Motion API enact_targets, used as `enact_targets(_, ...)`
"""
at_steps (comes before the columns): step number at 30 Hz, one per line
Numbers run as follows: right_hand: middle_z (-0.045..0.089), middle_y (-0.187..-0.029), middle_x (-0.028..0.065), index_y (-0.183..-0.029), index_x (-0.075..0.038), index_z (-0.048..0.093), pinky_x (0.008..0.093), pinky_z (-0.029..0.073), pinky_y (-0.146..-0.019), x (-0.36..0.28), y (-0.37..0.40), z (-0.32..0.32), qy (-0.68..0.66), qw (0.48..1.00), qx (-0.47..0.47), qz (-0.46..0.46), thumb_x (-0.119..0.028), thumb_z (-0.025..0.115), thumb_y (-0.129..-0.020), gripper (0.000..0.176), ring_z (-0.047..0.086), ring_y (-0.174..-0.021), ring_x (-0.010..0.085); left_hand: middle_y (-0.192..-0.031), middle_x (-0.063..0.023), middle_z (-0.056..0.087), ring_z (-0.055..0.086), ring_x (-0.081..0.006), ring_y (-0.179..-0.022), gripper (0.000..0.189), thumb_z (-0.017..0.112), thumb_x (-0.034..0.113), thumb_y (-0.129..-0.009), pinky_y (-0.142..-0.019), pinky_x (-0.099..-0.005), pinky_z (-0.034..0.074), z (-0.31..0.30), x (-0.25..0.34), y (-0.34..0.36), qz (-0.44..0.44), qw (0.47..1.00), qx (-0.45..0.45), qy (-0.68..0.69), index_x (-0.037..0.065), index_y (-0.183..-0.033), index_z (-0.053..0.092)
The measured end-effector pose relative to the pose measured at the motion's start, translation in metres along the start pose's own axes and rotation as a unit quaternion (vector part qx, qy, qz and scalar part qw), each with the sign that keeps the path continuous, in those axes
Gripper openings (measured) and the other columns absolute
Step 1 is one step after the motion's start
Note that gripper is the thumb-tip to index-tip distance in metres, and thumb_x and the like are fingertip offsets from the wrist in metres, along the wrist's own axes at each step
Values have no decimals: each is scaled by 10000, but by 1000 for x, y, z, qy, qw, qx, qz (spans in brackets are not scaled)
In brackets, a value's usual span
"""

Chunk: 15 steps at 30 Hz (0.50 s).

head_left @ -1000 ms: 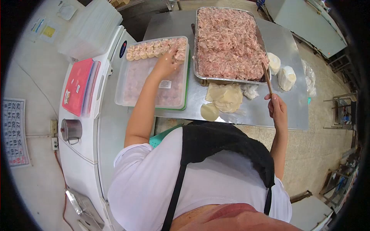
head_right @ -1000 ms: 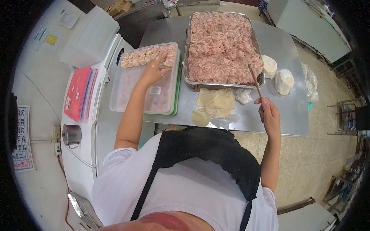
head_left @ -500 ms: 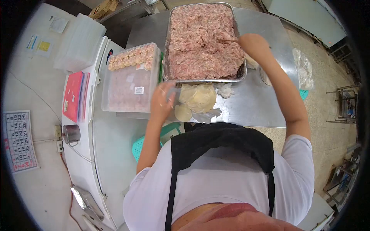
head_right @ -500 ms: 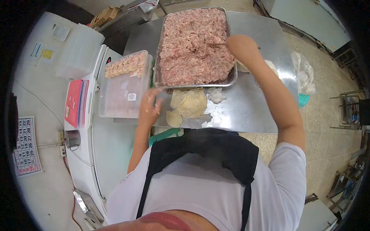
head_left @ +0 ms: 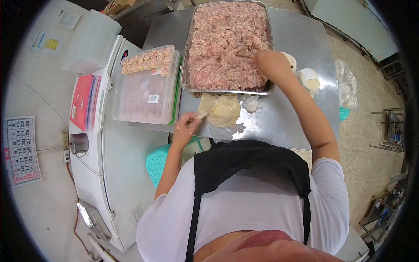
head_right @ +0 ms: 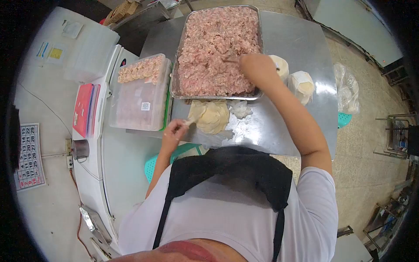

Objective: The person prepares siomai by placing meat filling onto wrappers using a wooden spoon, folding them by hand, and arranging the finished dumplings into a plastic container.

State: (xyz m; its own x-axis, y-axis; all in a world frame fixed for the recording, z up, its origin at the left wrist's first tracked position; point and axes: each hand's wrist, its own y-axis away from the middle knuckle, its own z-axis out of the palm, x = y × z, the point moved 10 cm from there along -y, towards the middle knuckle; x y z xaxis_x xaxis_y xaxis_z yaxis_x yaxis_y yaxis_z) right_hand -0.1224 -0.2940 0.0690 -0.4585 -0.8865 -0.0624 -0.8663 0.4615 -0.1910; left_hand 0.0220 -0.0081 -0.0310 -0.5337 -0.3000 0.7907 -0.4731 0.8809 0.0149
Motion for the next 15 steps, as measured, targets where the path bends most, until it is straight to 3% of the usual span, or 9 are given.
enact_targets(2, 660, -751, 168, -737, -40, 662, 420, 530, -581, 9, -7, -13, 33, 997, 47, 42, -105, 545, -771, 139, 671, -713, 303, -862, -52, 613, 587, -171, -897, 214, 630, 246, -854, -754, -304, 466, -11, -19, -7, -107, 930, 29, 350, 51, -940, 611)
enact_targets(3, 660, -751, 168, -737, -40, 662, 420, 530, -581, 5, -8, -10, 35, 998, 43, 41, -105, 545, -771, 139, 671, -713, 303, -862, -52, 613, 587, -171, -897, 214, 630, 246, -854, -754, -304, 466, -15, -8, -14, -109, 929, 29, 353, 51, -940, 611)
enact_targets(5, 663, -759, 181, -730, -31, 666, 420, 532, -586, -15, -11, -2, 54, 998, 43, 8, -105, 543, -771, 150, 670, -722, 324, -910, -55, 621, 586, -192, -901, 242, 583, 277, -883, -792, -303, 463, -15, 14, -31, -119, 783, 42, 610, 65, -995, 622)
enact_targets(6, 663, -759, 181, -730, -31, 666, 420, 532, -586, -24, -12, 4, 57, 997, 42, 9, -105, 543, -771, 150, 670, -722, 324, -910, -55, 621, 586, -192, -901, 242, 583, 277, -883, -792, -303, 463, -15, 14, -41, -119, 780, 41, 612, 65, -995, 622)
enact_targets(7, 661, -758, 188, -732, -22, 665, 425, 532, -592, -34, -11, 16, 35, 999, 12, 14, -105, 543, -767, 152, 669, -727, 330, -941, -74, 633, 593, -209, -912, 267, 565, 281, -897, -808, -309, 463, -26, 21, -55, -66, 900, 46, 429, 56, -1027, 626)
enact_targets(8, 660, -757, 194, -733, -12, 665, 429, 532, -598, -41, -9, 27, 12, 1000, -17, 20, -104, 543, -763, 156, 668, -732, 337, -973, -93, 644, 599, -226, -923, 294, 547, 285, -910, -824, -316, 462, -32, 33, -67, -8, 973, 49, 224, 46, -1060, 631)
enact_targets(9, 660, -757, 194, -733, -12, 665, 429, 532, -598, -48, -6, 29, 14, 999, -19, 22, -104, 543, -763, 156, 668, -732, 337, -973, -93, 644, 599, -226, -923, 294, 547, 285, -910, -824, -316, 462, -31, 35, -77, -8, 973, 46, 227, 46, -1060, 631)
enact_targets(11, 658, -754, 202, -743, -12, 668, 447, 532, -611, -51, 1, 31, -26, 997, -25, 69, -98, 540, -757, 155, 668, -739, 345, -1016, -111, 657, 604, -219, -941, 329, 544, 287, -917, -836, -314, 455, -11, 68, -96, 109, 991, -50, 67, 24, -1092, 632)
enact_targets(15, 650, -753, 217, -748, 5, 656, 462, 519, -645, -49, 10, 47, -60, 989, -44, 126, -124, 527, -798, 189, 655, -735, 364, -1006, -114, 666, 608, -192, -943, 334, 552, 278, -915, -837, -301, 454, 4, 51, -129, 36, 991, -111, 62, 16, -1107, 629)
